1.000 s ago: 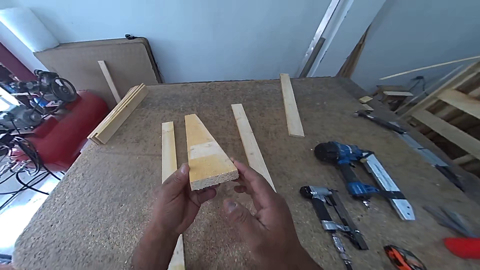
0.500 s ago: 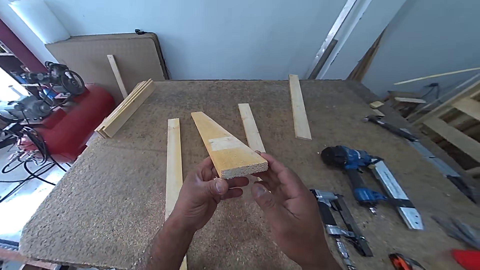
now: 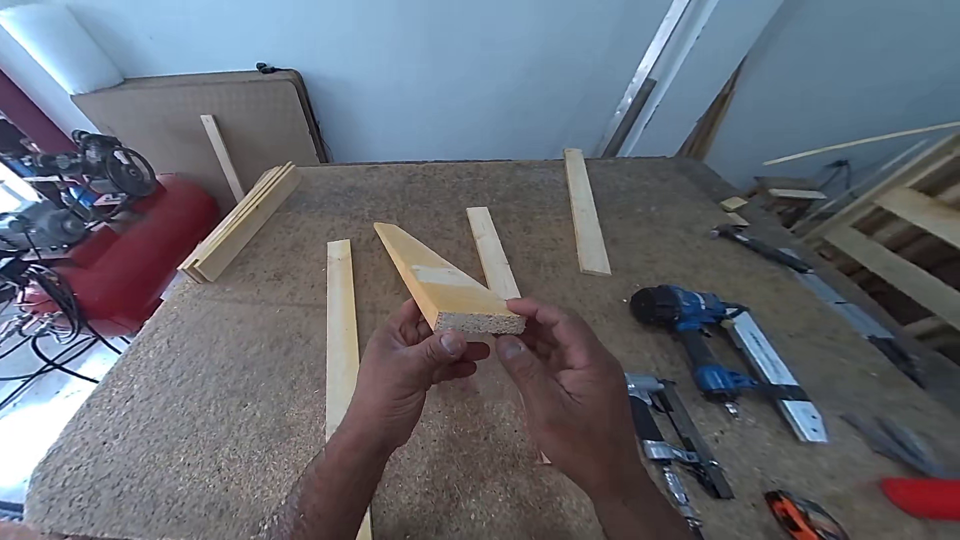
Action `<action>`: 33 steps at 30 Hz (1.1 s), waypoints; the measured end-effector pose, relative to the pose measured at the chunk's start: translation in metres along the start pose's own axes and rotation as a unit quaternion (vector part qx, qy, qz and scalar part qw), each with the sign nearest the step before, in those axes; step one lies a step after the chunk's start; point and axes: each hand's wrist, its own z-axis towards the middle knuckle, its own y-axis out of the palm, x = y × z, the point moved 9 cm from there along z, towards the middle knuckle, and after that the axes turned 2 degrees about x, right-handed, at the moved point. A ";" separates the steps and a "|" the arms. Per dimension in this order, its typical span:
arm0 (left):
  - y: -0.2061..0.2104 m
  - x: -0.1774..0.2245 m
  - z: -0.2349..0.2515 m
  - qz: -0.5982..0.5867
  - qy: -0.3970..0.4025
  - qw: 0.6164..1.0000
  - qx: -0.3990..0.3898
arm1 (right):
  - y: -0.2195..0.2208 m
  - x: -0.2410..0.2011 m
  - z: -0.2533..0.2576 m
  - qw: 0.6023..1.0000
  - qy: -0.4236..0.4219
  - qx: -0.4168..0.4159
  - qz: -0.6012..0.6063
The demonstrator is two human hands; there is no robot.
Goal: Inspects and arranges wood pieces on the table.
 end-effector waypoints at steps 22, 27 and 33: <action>0.027 0.013 0.001 0.335 0.130 0.933 0.037 | 0.003 -0.024 0.015 0.952 -0.049 0.073 -0.294; 0.023 0.010 0.000 0.341 0.131 0.930 0.044 | 0.003 -0.023 0.013 0.951 -0.053 0.078 -0.296; 0.021 0.007 -0.003 0.332 0.134 0.932 0.050 | 0.005 -0.023 0.011 0.951 -0.059 0.071 -0.295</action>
